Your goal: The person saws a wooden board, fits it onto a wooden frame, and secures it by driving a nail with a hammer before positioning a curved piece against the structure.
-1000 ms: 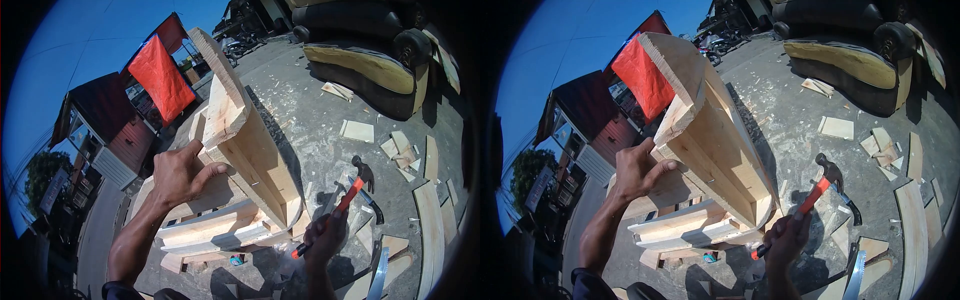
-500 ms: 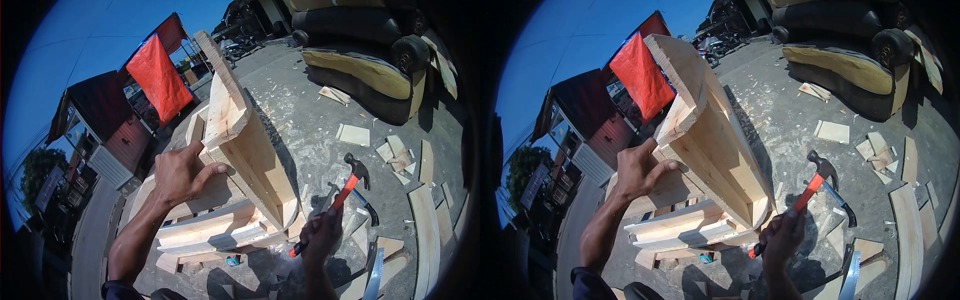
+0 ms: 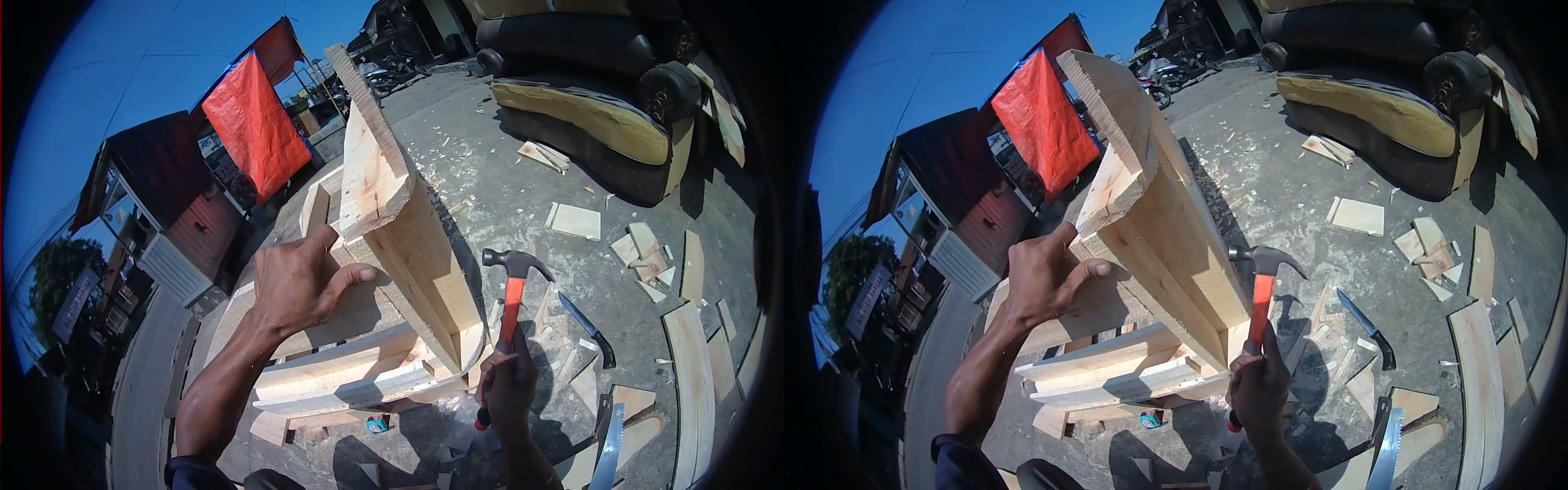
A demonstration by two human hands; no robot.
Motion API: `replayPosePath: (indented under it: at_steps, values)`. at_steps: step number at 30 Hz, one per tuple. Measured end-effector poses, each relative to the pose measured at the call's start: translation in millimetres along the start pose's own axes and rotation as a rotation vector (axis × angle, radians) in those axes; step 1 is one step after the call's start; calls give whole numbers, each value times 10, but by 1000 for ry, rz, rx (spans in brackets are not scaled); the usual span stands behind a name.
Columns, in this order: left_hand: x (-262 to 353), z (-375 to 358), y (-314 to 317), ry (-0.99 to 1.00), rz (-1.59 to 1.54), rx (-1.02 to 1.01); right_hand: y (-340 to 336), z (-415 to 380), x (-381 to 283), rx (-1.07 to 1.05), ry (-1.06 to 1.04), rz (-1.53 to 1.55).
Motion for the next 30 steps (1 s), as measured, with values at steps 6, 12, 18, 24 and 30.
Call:
replayPosePath:
  at_steps: [6,12,18,24,30]
  values:
    - [-14,13,-5,3,-2,1,29,65,84,10,-54,-26]
    - [-24,23,8,-40,-10,-8,220,65,196,-429,-18,-551]
    - [-49,-2,39,-88,-56,2,-518,-136,260,-184,38,-759]
    - [-148,39,119,-11,-238,126,-2178,-273,898,281,448,-1142]
    - [-389,17,144,-116,-200,133,-1276,-637,1600,-360,-306,-1545]
Point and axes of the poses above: each hand's wrist, its own z-axis towards the middle knuckle, its own y-axis out of the palm, x = y × z, the point moved 6 cm from there along z, towards the middle knuckle, and after that the axes turned 7 degrees about -z, right-handed, at the moved point
